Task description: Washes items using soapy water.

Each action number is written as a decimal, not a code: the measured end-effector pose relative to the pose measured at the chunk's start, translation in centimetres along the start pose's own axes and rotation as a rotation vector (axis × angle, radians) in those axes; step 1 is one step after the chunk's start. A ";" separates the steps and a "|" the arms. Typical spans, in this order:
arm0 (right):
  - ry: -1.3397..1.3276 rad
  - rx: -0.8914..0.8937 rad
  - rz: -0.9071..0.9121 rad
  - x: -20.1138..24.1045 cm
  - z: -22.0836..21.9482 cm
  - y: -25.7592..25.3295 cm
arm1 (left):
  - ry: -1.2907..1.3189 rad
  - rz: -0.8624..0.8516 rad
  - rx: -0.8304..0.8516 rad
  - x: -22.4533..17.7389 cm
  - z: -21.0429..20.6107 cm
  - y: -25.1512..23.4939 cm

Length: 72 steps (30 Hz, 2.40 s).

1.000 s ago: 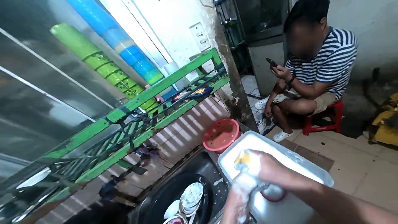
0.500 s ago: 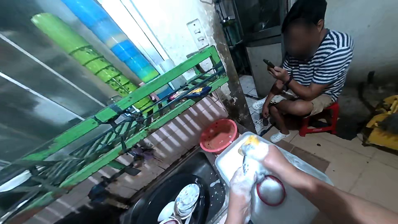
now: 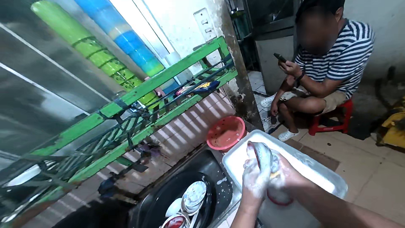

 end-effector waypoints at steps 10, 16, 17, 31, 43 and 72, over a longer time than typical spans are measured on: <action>0.932 -0.410 0.081 2.1 0.5 0.5 | 0.486 0.493 -0.337 2.7 0.6 0.5; 1.406 -0.093 0.191 3.9 0.4 1.5 | 0.629 0.552 -0.370 3.4 2.1 0.3; 1.451 -0.093 0.196 4.6 0.3 1.5 | 0.673 0.562 -0.373 3.2 2.1 0.3; 1.563 -0.168 0.412 5.4 -0.1 0.7 | 0.814 0.675 -0.382 2.4 1.6 0.2; 1.135 -0.456 0.225 2.6 -1.0 -0.8 | 0.381 0.386 -0.310 2.0 -0.1 0.9; 1.460 -0.082 -0.084 1.0 -2.4 0.2 | 0.149 0.310 -0.045 3.7 1.6 -0.5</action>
Point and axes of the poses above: each hand's wrist, its own y-axis away from the middle knuckle, its own z-axis out of the back of the hand, x = y × z, the point moved 2 cm from there along -y, towards the middle knuckle, and after that the axes turned 8 degrees about -z, right-handed, at the moved point
